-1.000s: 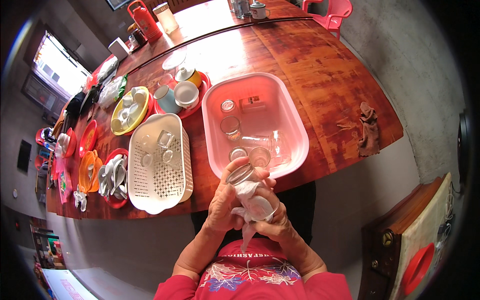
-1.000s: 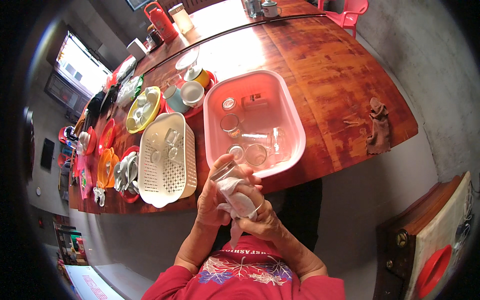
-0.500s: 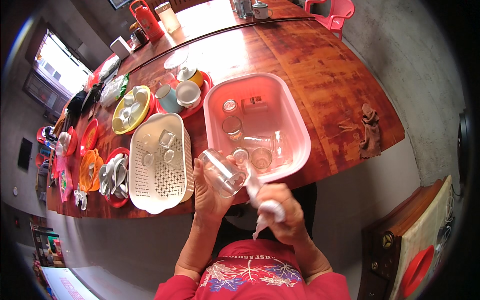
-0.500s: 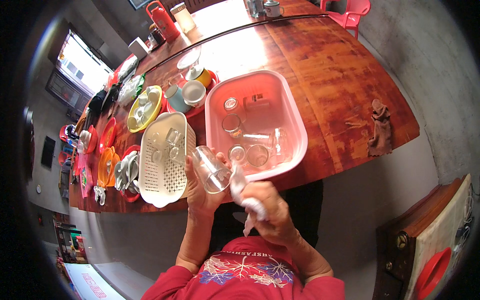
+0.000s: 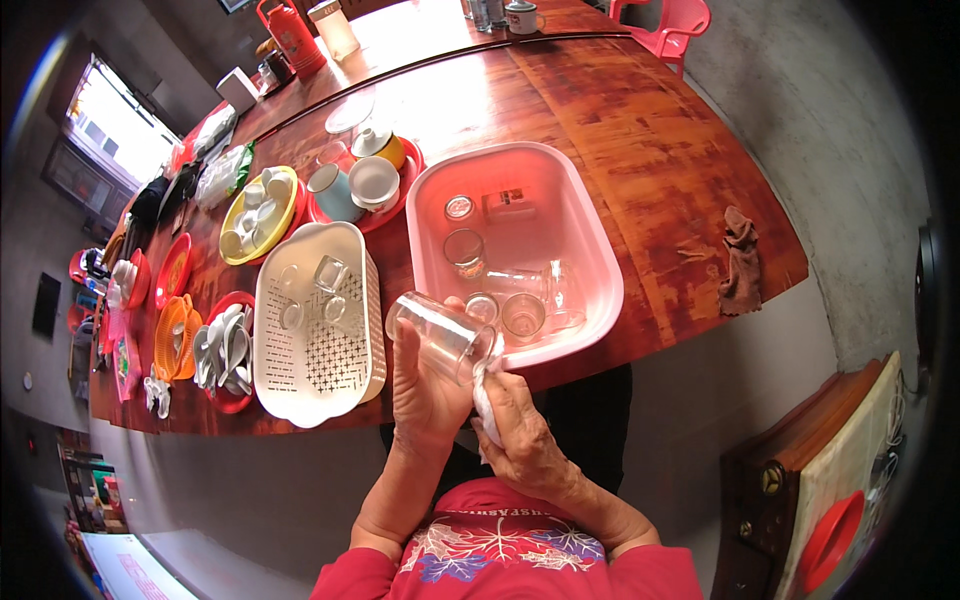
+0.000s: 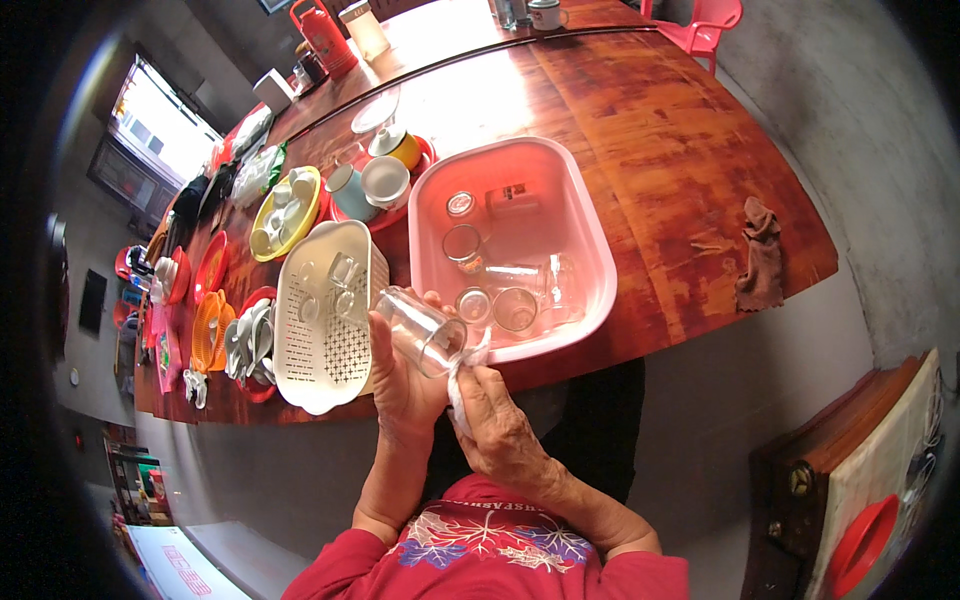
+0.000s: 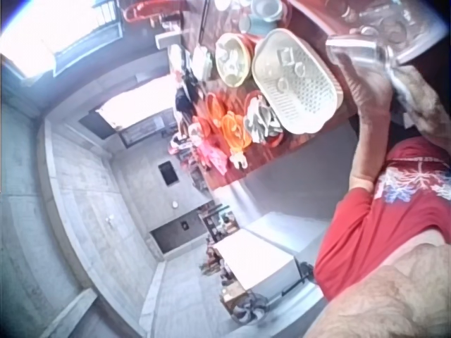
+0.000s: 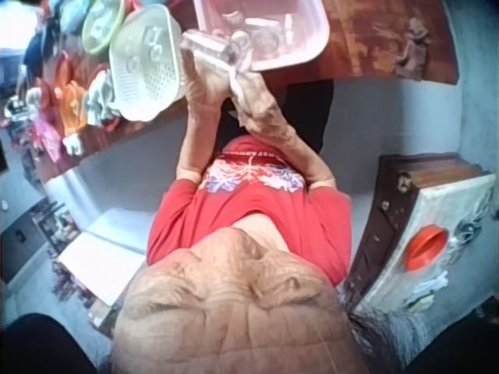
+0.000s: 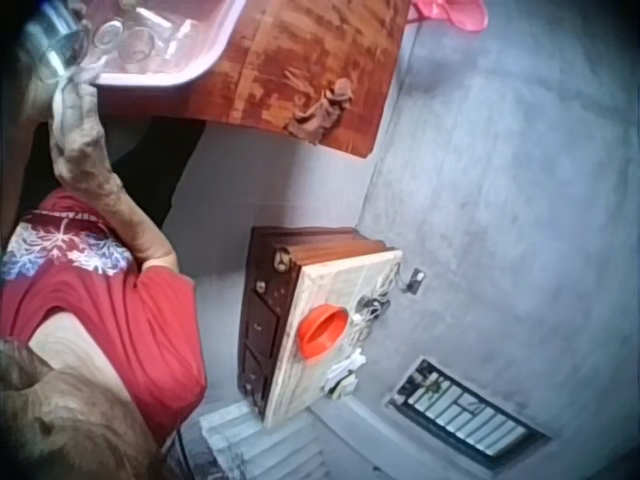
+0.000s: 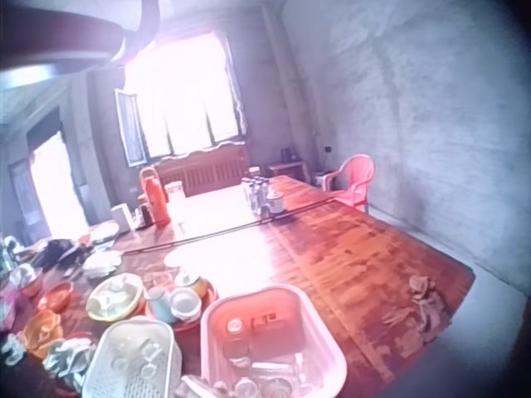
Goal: The person dries multiple small clear glasses and a small bottle with a white cloth. Each item is wiped inside and out, then placed into a white plastic dish rack on the table.
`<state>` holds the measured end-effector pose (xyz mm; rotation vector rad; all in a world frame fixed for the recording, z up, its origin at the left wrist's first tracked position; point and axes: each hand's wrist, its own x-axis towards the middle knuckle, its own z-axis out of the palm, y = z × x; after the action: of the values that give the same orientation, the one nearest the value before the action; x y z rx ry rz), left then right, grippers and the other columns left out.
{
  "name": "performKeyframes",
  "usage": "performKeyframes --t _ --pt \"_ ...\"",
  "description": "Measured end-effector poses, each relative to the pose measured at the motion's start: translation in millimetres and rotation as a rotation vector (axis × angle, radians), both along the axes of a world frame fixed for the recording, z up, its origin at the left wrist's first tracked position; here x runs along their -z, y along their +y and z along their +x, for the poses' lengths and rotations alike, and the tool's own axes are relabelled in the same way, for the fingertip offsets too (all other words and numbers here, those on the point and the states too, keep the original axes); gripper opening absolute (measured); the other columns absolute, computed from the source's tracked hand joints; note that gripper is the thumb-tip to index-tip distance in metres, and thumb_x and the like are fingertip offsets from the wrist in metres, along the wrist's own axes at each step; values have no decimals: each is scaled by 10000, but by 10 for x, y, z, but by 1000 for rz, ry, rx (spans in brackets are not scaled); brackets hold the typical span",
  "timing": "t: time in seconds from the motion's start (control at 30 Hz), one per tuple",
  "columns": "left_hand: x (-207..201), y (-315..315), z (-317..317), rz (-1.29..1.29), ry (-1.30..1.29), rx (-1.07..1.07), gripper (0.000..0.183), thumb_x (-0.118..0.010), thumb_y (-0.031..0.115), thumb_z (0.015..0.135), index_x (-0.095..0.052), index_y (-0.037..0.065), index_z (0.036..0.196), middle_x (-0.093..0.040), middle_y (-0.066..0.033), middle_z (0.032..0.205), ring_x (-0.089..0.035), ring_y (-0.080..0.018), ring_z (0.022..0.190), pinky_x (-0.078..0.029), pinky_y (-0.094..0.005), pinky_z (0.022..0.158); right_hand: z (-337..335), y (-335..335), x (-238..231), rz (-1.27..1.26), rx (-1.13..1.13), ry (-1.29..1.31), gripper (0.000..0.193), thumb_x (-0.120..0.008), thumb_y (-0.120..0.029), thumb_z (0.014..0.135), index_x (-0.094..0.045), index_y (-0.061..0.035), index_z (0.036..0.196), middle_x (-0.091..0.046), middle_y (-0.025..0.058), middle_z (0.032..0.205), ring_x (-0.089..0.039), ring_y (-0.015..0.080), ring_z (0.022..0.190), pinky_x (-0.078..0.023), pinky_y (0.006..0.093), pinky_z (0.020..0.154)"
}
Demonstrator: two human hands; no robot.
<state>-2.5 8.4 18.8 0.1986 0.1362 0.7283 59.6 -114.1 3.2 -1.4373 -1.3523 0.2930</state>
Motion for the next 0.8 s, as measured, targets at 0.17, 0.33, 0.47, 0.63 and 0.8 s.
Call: performKeyframes --t 0.17,0.33,0.47,0.63,0.8 --pt "40 47 -14 -23 -24 18 509 -666 428 822 -570 68 1169 -582 -114 1121 -530 -268 1061 -420 -413 971 166 -176 -112 -13 -87 856 370 -526 -94 921 -437 0 1267 -563 62 999 -537 105 885 -460 248 755" --pt "38 -162 29 106 169 23 556 -582 556 828 -540 117 1166 -579 -50 1077 -540 -214 1044 -421 -403 961 243 101 -106 -10 -110 937 360 -529 -89 927 -454 -20 1273 -563 13 998 -519 63 857 -438 203 734" --pt "51 -181 9 315 324 -90 603 -566 598 816 -480 147 1208 -541 -32 1105 -526 -186 1047 -442 -369 915 134 69 -123 -120 -99 1112 311 -565 -139 908 -511 -4 1183 -573 -1 824 -516 54 717 -435 210 628" --pt "0 -112 -61 452 481 -217 657 -624 600 776 -470 129 1208 -537 -38 1096 -529 -170 1019 -456 -346 883 144 -31 -249 -254 -343 1348 335 -577 -227 847 -552 30 1061 -567 39 787 -506 84 661 -404 208 583" --pt "-23 338 -449 368 468 -220 601 -639 588 776 -512 138 1154 -564 -62 1075 -572 -218 984 -519 -422 717 155 -196 -352 -256 -365 1342 489 -588 -211 771 -531 81 1160 -606 102 876 -534 110 710 -426 228 640"
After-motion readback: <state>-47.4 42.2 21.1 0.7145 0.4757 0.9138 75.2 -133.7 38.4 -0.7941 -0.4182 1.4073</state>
